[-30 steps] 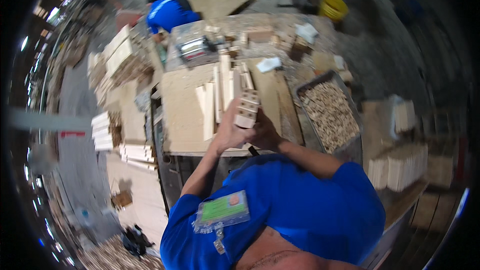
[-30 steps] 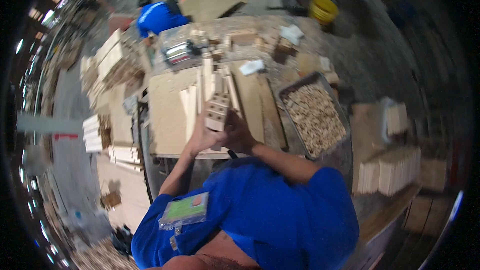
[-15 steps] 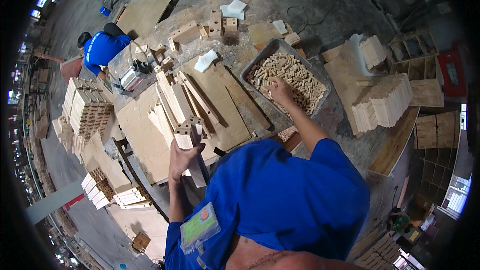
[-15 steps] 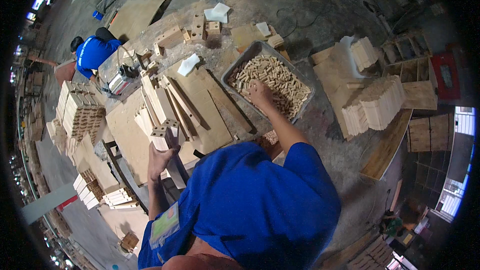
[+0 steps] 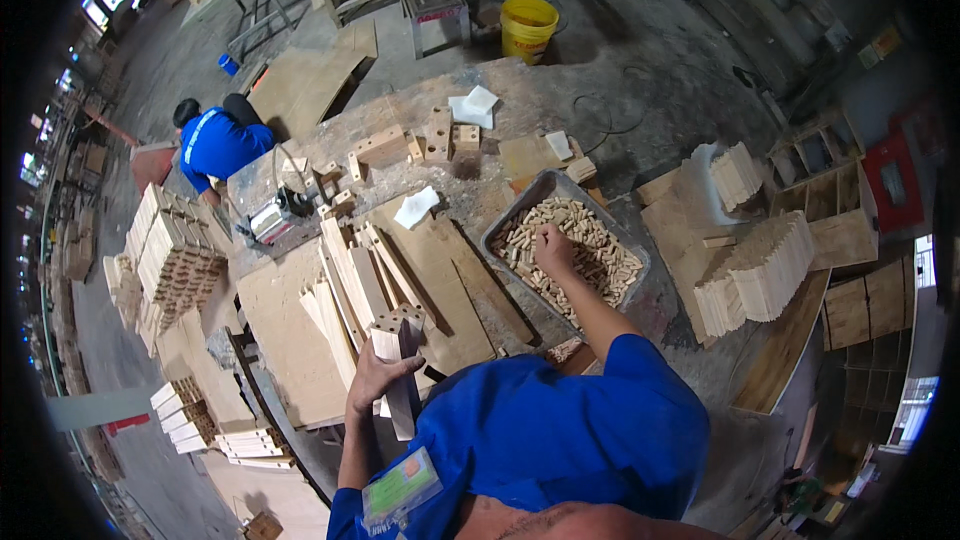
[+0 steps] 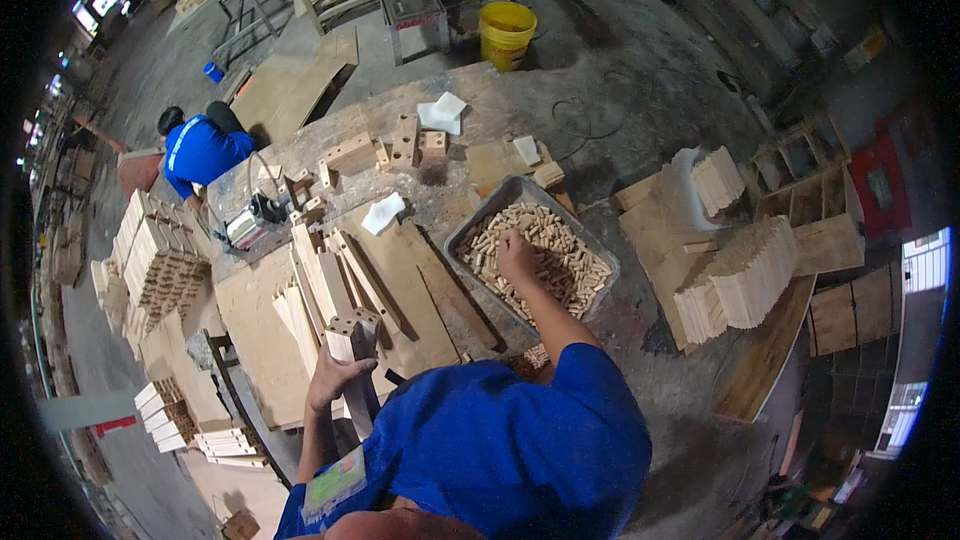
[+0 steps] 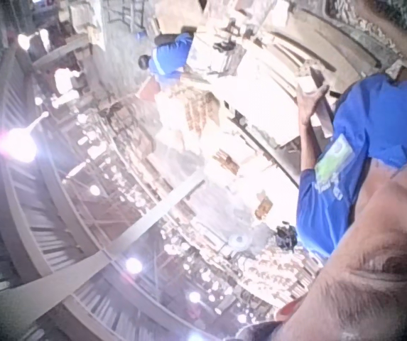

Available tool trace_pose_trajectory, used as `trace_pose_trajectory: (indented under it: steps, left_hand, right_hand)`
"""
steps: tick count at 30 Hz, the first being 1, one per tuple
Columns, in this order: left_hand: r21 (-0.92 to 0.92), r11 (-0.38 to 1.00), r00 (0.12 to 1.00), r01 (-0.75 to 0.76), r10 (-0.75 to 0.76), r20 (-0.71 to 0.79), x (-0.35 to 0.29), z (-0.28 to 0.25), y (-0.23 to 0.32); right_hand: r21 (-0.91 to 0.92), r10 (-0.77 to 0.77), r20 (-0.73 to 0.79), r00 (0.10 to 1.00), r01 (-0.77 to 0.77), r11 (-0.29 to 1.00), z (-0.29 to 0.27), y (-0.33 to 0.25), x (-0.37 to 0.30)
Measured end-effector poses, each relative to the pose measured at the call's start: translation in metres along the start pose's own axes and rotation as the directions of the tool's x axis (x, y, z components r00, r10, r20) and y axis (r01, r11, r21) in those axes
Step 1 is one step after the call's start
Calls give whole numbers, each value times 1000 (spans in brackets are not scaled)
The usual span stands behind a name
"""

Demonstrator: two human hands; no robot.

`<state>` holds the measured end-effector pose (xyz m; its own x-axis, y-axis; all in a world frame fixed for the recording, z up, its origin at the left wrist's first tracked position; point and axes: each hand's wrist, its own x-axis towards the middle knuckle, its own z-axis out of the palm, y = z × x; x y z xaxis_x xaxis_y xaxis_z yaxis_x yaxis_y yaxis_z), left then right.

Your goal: The person inserts small wooden dowels into pre-drilled holes on rectangular wooden blocks. They repeatedly pick up blocks, insert dowels one at a time, and place the assembled pieces onto a nearby stack.

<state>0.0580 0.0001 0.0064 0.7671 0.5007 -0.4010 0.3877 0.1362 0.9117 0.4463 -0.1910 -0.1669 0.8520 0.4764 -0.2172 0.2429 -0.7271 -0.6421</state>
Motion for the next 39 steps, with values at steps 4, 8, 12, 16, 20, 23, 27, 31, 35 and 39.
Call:
trace_pose_trajectory:
  steps: [4, 8, 12, 16, 20, 23, 27, 31, 35, 39]
  left_hand:
    - [-39, 998, 999, 45, -45, -8, -7, -3, 1]
    - [102, 994, 998, 45, -49, 37, -8, 1, 4]
    - [83, 996, 997, 32, -37, 63, -17, 7, 12]
    - [107, 994, 998, -33, 27, 56, -23, 13, 9]
    - [165, 982, 995, -91, 83, 53, -24, 15, 6]
    - [202, 973, 993, -110, 97, 71, -26, 18, 11]
    - [225, 964, 987, -141, 120, 106, -28, 22, 14]
    - [255, 945, 974, -202, 168, 151, -25, 24, 17]
    - [270, 934, 967, -233, 193, 168, -25, 28, 21]
    - [296, 918, 960, -265, 225, 165, -24, 31, 28]
  right_hand:
    - [472, -160, 130, 979, 81, 878, 3, -44, -38]
    - [724, -363, 297, 883, 40, 689, -16, -120, -102]
    - [608, -672, 212, 709, 443, 659, -48, -182, -141]
    - [544, -825, 134, 549, 655, 524, -47, -200, -147]
    - [538, -829, 179, 530, 653, 533, -46, -198, -146]
    - [517, -847, 175, 501, 685, 513, -48, -194, -145]
    - [522, -892, 172, 418, 729, 442, -58, -193, -145]
    - [501, -915, 114, 388, 773, 390, -59, -186, -149]
    - [478, -900, 139, 412, 768, 425, -60, -179, -154]
    - [502, -858, 176, 482, 706, 500, -65, -180, -158]
